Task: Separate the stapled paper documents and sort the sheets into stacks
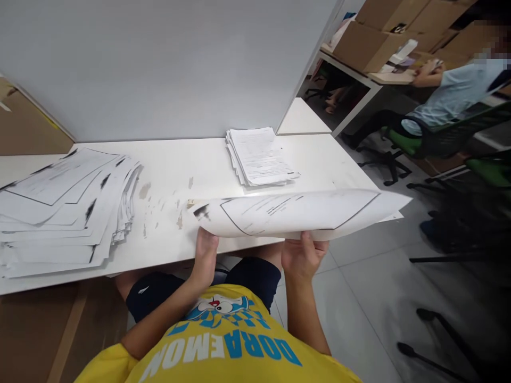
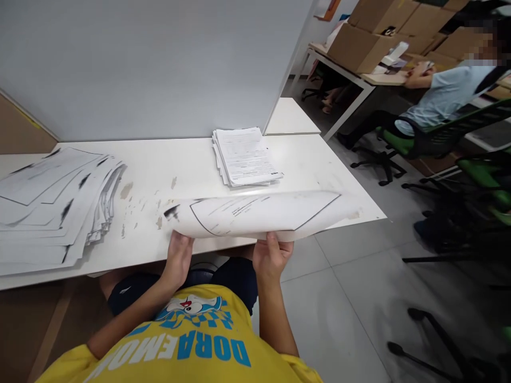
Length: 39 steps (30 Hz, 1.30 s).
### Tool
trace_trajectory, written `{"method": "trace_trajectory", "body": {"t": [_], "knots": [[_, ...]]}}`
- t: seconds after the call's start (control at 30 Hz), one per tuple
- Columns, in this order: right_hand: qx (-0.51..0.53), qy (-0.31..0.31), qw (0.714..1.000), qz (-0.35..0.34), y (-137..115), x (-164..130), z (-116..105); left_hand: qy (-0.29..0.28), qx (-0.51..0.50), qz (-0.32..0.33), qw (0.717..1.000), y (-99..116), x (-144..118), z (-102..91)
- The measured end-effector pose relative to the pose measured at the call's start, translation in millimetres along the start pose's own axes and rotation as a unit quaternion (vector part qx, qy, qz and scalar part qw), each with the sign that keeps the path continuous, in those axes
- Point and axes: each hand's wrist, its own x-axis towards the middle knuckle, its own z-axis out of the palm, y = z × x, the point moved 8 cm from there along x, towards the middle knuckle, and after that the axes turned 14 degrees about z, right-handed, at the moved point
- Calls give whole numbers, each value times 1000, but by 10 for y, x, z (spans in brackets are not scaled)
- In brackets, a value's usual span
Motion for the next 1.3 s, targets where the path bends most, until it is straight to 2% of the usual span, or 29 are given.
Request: {"method": "trace_trajectory", "body": {"t": [0.07,0.13,0.27,0.33,0.43,0.5,0.57,0.7,0.83,1.0,1.13,1.23,1.3], "knots": [[0,7,1000,-24,-102,10,23,-54,-77,50,994,190,200,274],[7,5,1000,-13,-41,27,30,-52,-93,92,990,346,418,382],[14,-53,995,79,327,126,29,-20,-58,112,992,415,834,324],[9,-76,989,124,486,208,-27,-41,-24,132,990,429,989,267],[21,-51,990,128,540,420,-288,-79,46,160,983,455,1125,164],[41,-22,994,99,483,613,-538,-93,85,163,979,450,1163,91],[36,-17,994,101,457,820,-762,-112,114,159,974,410,1167,42],[-65,-67,985,143,463,1156,-995,-173,131,156,964,246,1098,29],[-141,-113,979,96,343,1293,-931,-183,133,152,962,113,1026,6],[-146,-103,984,12,215,1290,-767,-186,138,168,958,128,1027,15],[-192,-104,975,35,351,1268,-741,-194,146,160,957,74,1058,-7],[-233,-111,963,83,492,1263,-781,-190,161,110,962,-64,1048,-45],[-248,-110,957,98,497,1261,-823,-176,170,81,966,-107,1026,-51]]}}
